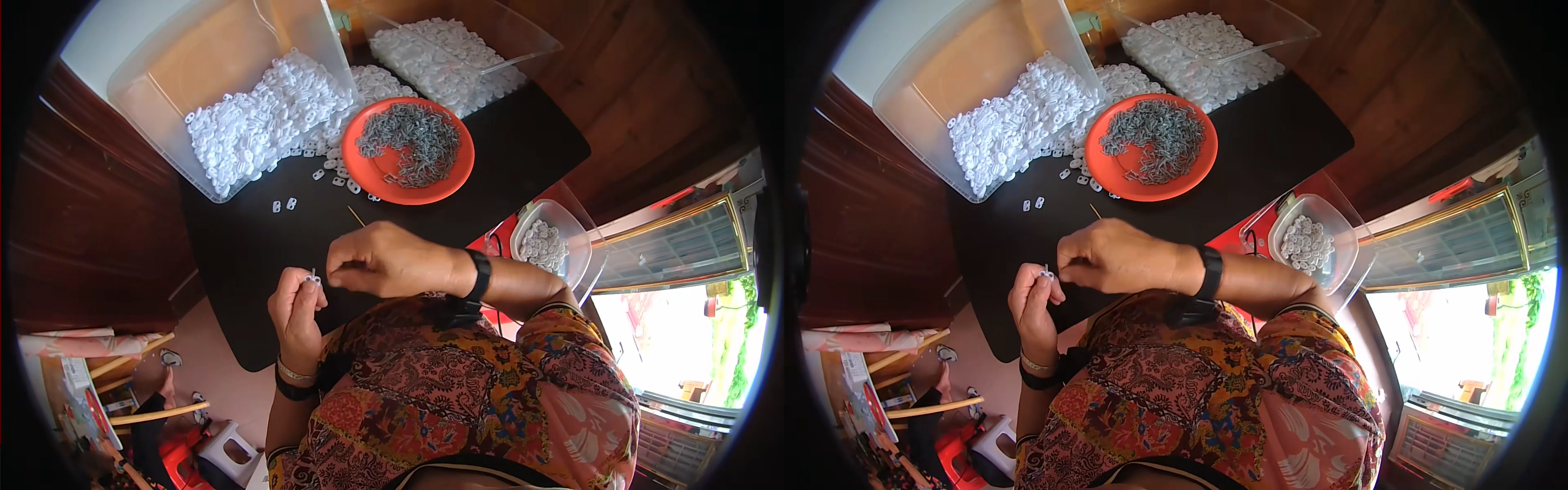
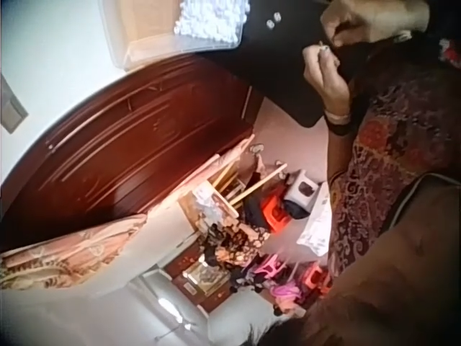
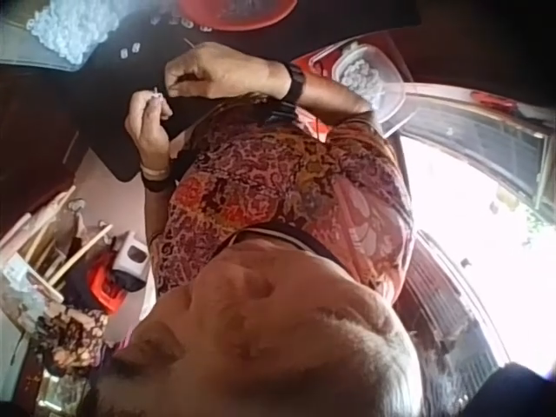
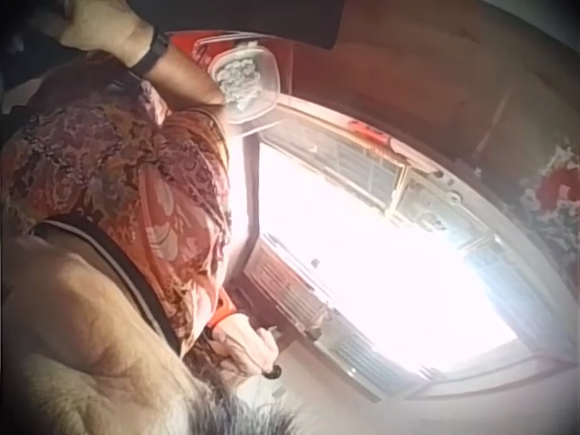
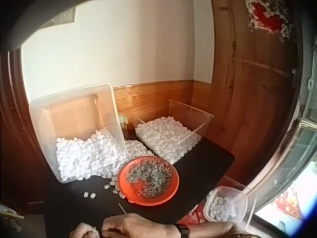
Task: Inserting tiny metal pins or components into small white plastic hardware pieces using a needle tool.
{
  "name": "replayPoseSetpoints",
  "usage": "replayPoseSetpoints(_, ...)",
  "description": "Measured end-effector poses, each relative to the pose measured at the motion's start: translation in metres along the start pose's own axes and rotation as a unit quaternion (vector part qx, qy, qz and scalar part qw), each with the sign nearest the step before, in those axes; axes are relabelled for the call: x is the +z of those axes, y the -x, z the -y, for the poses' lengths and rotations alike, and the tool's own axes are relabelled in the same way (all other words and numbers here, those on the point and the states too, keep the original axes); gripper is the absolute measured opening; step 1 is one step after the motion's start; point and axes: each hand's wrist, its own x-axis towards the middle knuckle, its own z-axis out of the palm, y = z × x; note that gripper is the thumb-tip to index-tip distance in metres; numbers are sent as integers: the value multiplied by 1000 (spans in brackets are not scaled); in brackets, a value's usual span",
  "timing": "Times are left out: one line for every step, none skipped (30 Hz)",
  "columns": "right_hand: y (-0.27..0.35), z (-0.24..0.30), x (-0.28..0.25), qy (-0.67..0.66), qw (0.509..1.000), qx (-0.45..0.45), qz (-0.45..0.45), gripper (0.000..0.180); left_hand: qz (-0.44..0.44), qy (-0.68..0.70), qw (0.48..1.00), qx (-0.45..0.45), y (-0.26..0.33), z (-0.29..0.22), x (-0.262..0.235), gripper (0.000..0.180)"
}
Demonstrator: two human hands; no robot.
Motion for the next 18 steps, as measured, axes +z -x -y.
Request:
replayPoseSetpoints(1, 1, -10, 39, 999, -14, -19, 6, -5, 13, 1000, 9, -1, 2, -1, 19)
replayPoseSetpoints(0, 1, -21, 78, 996, -30, -36, 6, -7, 15, 1000, 9, -1, 3, -2, 19)
replayPoseSetpoints(-1, 1, -36, 98, 994, -20, -51, 7, -15, 21, 1000, 1, 0, 4, -3, 19)
replayPoseSetpoints(-2, 0, -51, 118, 991, -12, -66, 8, -25, 27, 999, -6, 2, 4, -4, 19)
replayPoseSetpoints(-4, -4, -67, 162, 983, -11, -83, 9, -26, 33, 999, -20, 3, 4, -5, 18)
replayPoseSetpoints(-6, -9, -80, 205, 974, -10, -100, 10, -28, 35, 999, -19, 4, 5, -5, 18)
replayPoseSetpoints(-8, -12, -90, 216, 971, 1, -100, 11, -32, 39, 998, -27, 6, 6, -7, 17)
replayPoseSetpoints(-8, -14, -98, 229, 968, 15, -101, 12, -34, 44, 998, -34, 7, 8, -7, 17)
replayPoseSetpoints(-9, -14, -104, 264, 960, 2, -93, 12, -37, 46, 998, -34, 8, 8, -7, 17)
replayPoseSetpoints(-12, -14, -105, 265, 960, 1, -89, 12, -31, 57, 997, -44, 9, 9, -8, 17)
replayPoseSetpoints(-14, -14, -106, 294, 953, -8, -73, 12, -26, 69, 996, -53, 10, 9, -9, 16)
replayPoseSetpoints(-17, -15, -107, 322, 945, -17, -56, 13, -30, 70, 996, -54, 11, 8, -9, 16)
replayPoseSetpoints(-21, -16, -106, 322, 945, -18, -54, 13, -22, 60, 996, -60, 11, 7, -10, 17)
replayPoseSetpoints(-26, -17, -105, 370, 928, -32, -36, 14, -14, 49, 996, -66, 11, 6, -10, 18)
replayPoseSetpoints(-31, -17, -102, 417, 908, -45, -19, 14, -17, 50, 996, -66, 10, 7, -10, 18)
replayPoseSetpoints(-37, -16, -98, 418, 907, -48, -17, 14, -17, 64, 995, -74, 11, 8, -11, 18)
replayPoseSetpoints(-42, -14, -93, 430, 901, -58, -8, 13, -16, 78, 993, -81, 12, 9, -12, 17)
replayPoseSetpoints(-48, -12, -89, 443, 894, -68, 2, 13, -19, 79, 993, -80, 13, 9, -13, 17)
